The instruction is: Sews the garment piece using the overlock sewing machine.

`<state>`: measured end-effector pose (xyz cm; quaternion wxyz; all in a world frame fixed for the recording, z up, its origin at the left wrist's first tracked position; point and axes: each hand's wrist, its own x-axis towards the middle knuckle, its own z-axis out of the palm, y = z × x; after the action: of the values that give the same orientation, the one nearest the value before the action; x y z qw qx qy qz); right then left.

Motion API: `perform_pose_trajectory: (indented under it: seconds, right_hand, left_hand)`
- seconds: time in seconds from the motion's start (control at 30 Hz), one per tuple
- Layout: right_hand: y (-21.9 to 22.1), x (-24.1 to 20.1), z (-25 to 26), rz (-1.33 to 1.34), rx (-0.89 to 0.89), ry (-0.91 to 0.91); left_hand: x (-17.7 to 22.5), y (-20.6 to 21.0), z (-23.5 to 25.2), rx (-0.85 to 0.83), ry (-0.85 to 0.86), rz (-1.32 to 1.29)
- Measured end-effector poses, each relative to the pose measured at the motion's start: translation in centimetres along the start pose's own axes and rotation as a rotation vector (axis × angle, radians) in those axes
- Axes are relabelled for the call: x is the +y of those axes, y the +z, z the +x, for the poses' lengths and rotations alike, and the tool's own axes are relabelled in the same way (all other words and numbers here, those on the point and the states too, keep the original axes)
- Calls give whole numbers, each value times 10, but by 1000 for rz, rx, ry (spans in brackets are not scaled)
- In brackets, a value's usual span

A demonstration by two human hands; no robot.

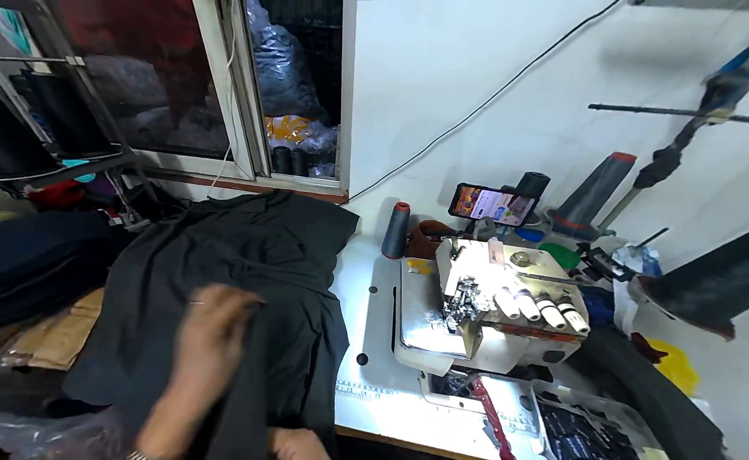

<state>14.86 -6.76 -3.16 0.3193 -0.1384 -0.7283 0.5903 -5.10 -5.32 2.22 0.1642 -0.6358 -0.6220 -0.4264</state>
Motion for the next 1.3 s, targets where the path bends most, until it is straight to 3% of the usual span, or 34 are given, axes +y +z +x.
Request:
perform_pose_trajectory:
  seconds: [0.1,0.2,0.4,0.53,0.67,0.9,1.03,1.3]
  right_hand:
    - [-40,21,-9,-49,169,243]
    - [-78,37,-14,127,311,494]
    - [-107,47,14,492,88,904]
    - [-103,50,57,701,224,1028]
    - [-104,59,77,816,507,899]
    - [-96,75,70,203,725,337]
    - [-88,66,61,108,659,200]
    - [-86,57,52,-130,529,119]
  left_hand:
    - [-15,89,-13,-436,-40,-285]
    - [-22,126,-28,-684,-119,-363]
    - [-40,140,-43,-483,-115,-486]
    - [-46,141,-48,-390,-162,-637]
    - [-47,140,-50,-339,-206,-795]
    - [-30,128,-34,-260,-32,-710]
    - [-17,117,-22,-265,20,-666]
    - [-14,111,-17,-261,44,-670]
